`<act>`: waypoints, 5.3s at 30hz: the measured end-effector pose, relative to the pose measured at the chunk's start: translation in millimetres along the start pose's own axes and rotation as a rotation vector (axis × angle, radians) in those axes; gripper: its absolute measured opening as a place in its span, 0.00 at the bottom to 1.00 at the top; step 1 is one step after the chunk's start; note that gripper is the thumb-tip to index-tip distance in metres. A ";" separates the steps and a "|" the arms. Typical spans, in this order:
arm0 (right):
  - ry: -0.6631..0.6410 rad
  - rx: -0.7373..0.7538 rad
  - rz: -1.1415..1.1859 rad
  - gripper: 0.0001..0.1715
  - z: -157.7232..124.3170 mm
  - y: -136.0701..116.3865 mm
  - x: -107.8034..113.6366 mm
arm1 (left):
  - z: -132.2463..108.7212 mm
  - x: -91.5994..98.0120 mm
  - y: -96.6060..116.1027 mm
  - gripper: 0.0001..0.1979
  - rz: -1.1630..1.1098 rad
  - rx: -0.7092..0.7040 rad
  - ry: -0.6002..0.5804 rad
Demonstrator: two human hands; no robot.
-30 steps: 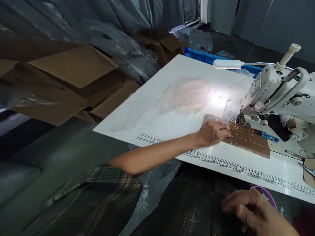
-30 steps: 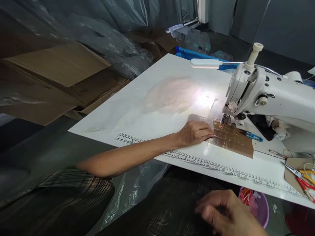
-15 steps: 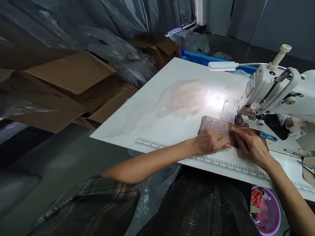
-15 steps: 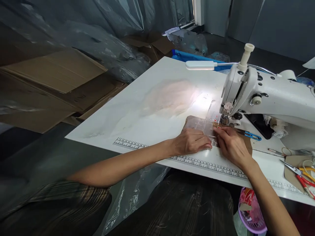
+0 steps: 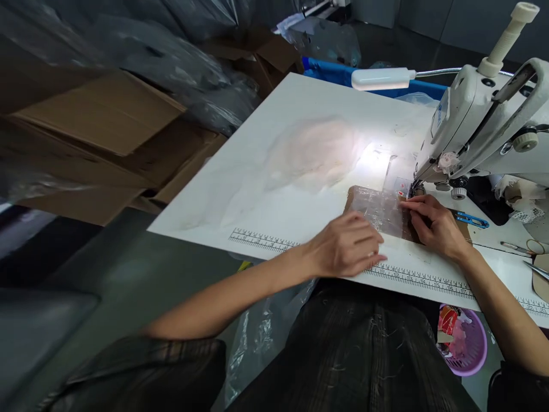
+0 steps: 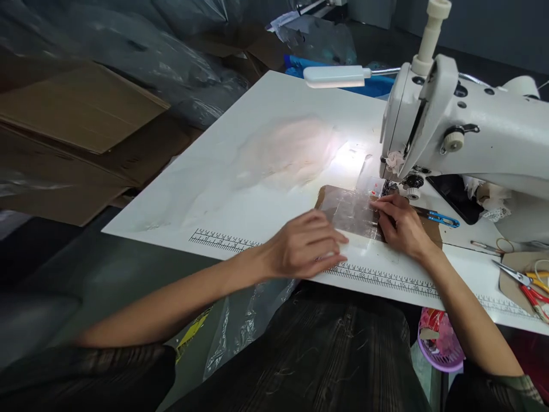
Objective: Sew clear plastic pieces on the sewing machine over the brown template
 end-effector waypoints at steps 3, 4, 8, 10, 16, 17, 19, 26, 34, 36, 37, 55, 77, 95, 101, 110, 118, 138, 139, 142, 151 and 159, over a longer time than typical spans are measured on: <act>-0.024 -0.073 0.101 0.18 2.4 0.6 5.7 | 11.0 -11.8 -28.1 0.13 -0.091 0.101 -0.153; -0.033 -0.085 0.121 0.17 2.4 0.2 6.5 | 15.9 -17.4 -33.4 0.12 -0.129 0.110 -0.201; -0.057 -0.141 0.143 0.13 -2.4 2.7 6.0 | 34.2 -34.7 -44.9 0.09 -0.293 0.150 -0.285; -0.053 -0.211 0.179 0.11 -7.0 7.9 4.8 | 39.9 -34.9 -53.0 0.08 -0.407 0.225 -0.237; -0.080 -0.262 0.330 0.16 -11.4 5.1 -6.3 | 36.2 -24.5 -83.7 0.05 -0.755 0.568 -0.015; -0.076 -0.265 0.342 0.16 -11.0 3.8 -8.0 | 34.7 -24.6 -85.6 0.05 -0.797 0.605 -0.009; -0.060 -0.274 0.354 0.15 -10.2 2.1 -10.6 | 33.0 -25.2 -86.9 0.05 -0.867 0.649 -0.009; 0.064 -0.222 0.285 0.10 -9.8 -2.0 -6.8 | 32.2 -26.5 -88.5 0.05 -0.912 0.644 0.012; 0.115 -0.231 0.250 0.08 -11.7 -4.7 -2.2 | 31.1 -28.7 -89.1 0.05 -0.932 0.651 0.077; 0.100 -0.248 0.275 0.08 -14.6 -5.5 -1.4 | 30.5 -28.3 -89.6 0.05 -0.912 0.676 0.084; 0.084 -0.256 0.296 0.09 -16.1 -6.1 -1.9 | 30.4 -28.2 -89.8 0.05 -0.900 0.684 0.085; 0.070 -0.357 0.395 0.23 -21.1 6.5 -4.1 | 28.9 -30.6 -87.7 0.10 -0.776 0.745 0.037; 0.129 -0.154 0.187 0.08 -13.0 -16.2 -0.5 | 34.4 -26.7 -77.3 0.11 -0.693 0.633 0.014; 0.102 -0.429 0.421 0.18 -22.3 7.7 -11.0 | 32.9 -31.5 -67.8 0.08 -0.668 0.694 -0.072; -0.015 -0.487 0.559 0.32 -21.4 13.8 -12.9 | 33.0 -32.0 -68.7 0.09 -0.696 0.709 -0.085; -0.214 -0.319 0.583 0.25 -5.4 2.4 -12.2 | 31.6 -34.7 -69.7 0.09 -0.674 0.725 -0.105; 0.069 -0.053 -0.115 0.07 -8.1 -23.3 1.1 | 35.7 -33.1 -64.1 0.09 -0.693 0.657 -0.141; 0.197 -0.319 0.076 0.16 -11.9 7.8 12.6 | 35.4 -31.5 -72.0 0.11 -0.942 0.717 -0.086; 0.134 -0.348 0.185 0.20 -10.9 10.5 10.7 | 35.3 -31.7 -71.8 0.10 -0.928 0.721 -0.093; -0.055 -0.373 0.464 0.27 -8.0 9.0 5.7 | 35.3 -31.9 -70.7 0.10 -0.891 0.726 -0.095; -0.188 -0.298 0.502 0.22 -0.4 -6.0 2.8 | 37.1 -29.6 -67.7 0.12 -0.833 0.697 -0.073; -0.102 -0.514 0.551 0.32 -5.8 6.5 -12.3 | 31.1 -29.4 -71.1 0.13 -0.798 0.734 -0.016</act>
Point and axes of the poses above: each hand's wrist, its own z-axis towards the middle knuckle, its own x-axis out of the back of the hand, y = z × x, the point moved 7 cm from there along z, towards the middle knuckle, and after that the axes turned 8 degrees about -z, right-handed, at the moved point
